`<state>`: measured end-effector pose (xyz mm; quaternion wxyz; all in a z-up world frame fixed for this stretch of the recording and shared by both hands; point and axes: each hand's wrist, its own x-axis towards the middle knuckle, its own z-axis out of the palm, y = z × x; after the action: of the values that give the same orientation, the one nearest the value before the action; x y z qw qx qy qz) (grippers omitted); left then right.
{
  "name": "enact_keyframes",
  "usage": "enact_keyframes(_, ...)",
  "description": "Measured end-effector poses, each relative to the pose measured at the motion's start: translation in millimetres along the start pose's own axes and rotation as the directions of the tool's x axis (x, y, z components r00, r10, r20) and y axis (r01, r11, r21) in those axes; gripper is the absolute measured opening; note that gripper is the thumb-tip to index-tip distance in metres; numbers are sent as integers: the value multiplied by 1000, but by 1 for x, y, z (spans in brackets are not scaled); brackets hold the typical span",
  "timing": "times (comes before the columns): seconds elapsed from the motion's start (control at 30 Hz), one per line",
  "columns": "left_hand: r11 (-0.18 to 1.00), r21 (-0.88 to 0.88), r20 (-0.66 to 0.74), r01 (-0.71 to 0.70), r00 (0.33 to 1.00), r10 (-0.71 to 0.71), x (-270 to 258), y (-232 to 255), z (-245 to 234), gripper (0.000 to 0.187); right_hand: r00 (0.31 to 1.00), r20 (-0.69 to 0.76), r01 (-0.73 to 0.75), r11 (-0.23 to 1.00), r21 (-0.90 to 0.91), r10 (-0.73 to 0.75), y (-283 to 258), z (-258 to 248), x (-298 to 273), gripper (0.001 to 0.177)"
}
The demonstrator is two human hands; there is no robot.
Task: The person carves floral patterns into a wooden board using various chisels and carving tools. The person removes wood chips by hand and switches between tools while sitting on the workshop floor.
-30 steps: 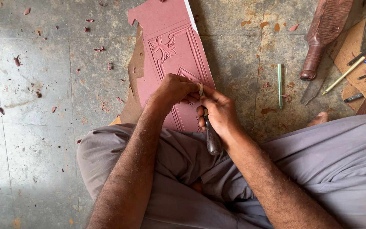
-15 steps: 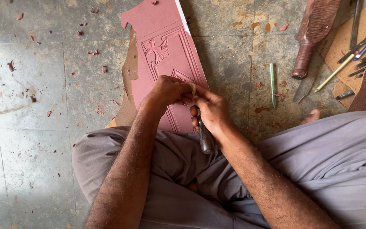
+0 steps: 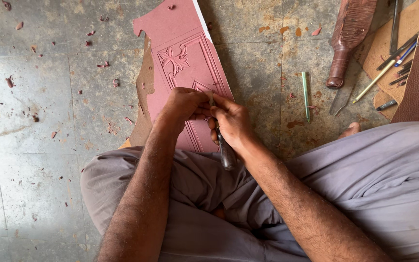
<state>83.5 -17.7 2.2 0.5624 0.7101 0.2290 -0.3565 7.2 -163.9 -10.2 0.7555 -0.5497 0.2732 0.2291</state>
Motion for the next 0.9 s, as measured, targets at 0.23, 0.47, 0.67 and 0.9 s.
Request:
enact_keyframes(0.23,994,105,31,-25,999,22,-2,2,3,21,999,-27,-44,999,19,45,-7,-4,-13,41)
enact_keyframes(0.47,994,104,57,-36,998,30,3,-2,3,21,997,-20,-66,993,96,69,-6,-7,-11,39)
enact_keyframes(0.67,983,180,32,-28,999,23,6,-2,1,23,998,-24,-64,998,28,65,-12,-7,-11,38)
enact_keyframes(0.9,996,93,4,-14,1000,14,2,1,0,22,999,-9,-43,998,-35,43,-10,-4,-8,40)
